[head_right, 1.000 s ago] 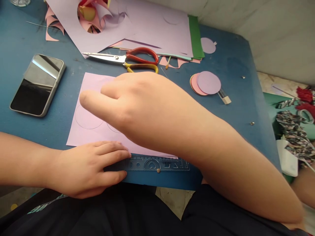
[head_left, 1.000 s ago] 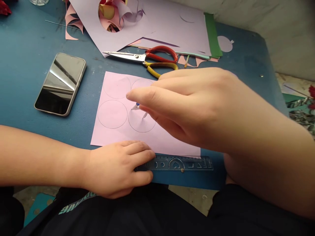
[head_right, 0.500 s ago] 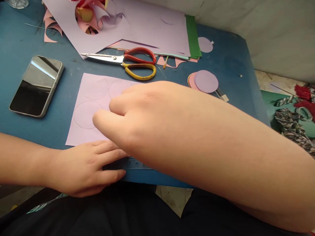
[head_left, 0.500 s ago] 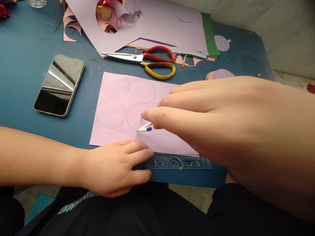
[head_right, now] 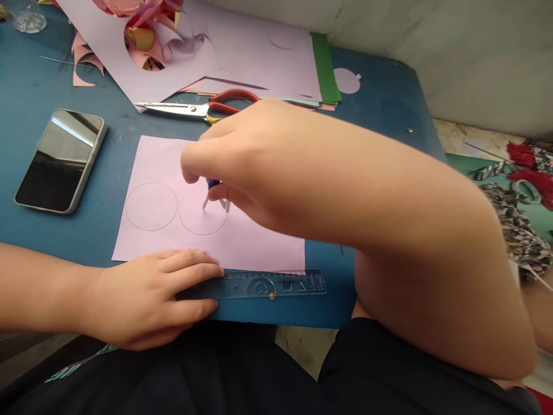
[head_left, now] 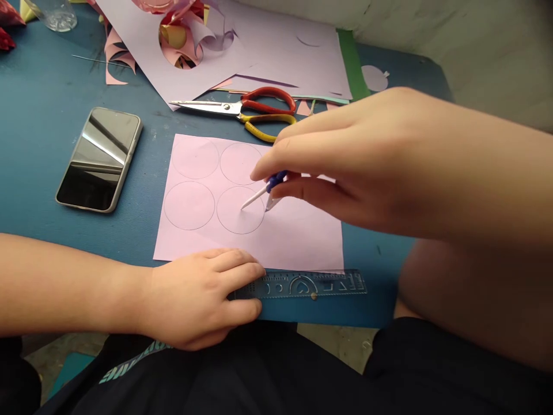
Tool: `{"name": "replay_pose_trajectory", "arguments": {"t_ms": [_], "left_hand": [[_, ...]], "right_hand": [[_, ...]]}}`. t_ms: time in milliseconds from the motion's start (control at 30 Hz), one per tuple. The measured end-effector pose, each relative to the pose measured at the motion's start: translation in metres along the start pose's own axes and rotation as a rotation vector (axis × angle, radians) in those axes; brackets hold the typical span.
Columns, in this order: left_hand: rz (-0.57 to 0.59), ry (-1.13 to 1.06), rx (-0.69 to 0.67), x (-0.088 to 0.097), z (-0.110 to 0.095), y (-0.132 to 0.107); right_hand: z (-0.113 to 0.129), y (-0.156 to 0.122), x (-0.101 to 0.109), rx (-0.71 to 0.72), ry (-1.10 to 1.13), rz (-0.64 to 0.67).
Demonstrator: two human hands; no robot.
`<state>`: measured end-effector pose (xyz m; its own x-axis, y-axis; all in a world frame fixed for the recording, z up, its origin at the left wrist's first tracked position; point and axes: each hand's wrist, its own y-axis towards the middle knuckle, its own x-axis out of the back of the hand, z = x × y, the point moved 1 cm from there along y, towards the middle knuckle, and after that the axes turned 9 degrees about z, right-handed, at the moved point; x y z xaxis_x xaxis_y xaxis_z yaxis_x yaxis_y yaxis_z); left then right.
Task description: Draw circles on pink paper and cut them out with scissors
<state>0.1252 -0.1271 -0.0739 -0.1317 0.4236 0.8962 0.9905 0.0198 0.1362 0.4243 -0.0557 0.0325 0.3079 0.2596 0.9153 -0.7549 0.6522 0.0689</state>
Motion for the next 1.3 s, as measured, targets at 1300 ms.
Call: {"name": "replay_pose_trajectory", "arguments": {"t_ms": [1300], "left_hand": [[-0.024, -0.039, -0.052, 0.007, 0.014, 0.006]], "right_hand": [[-0.090, -0.037, -0.044, -0.326, 0.152, -0.589]]}}
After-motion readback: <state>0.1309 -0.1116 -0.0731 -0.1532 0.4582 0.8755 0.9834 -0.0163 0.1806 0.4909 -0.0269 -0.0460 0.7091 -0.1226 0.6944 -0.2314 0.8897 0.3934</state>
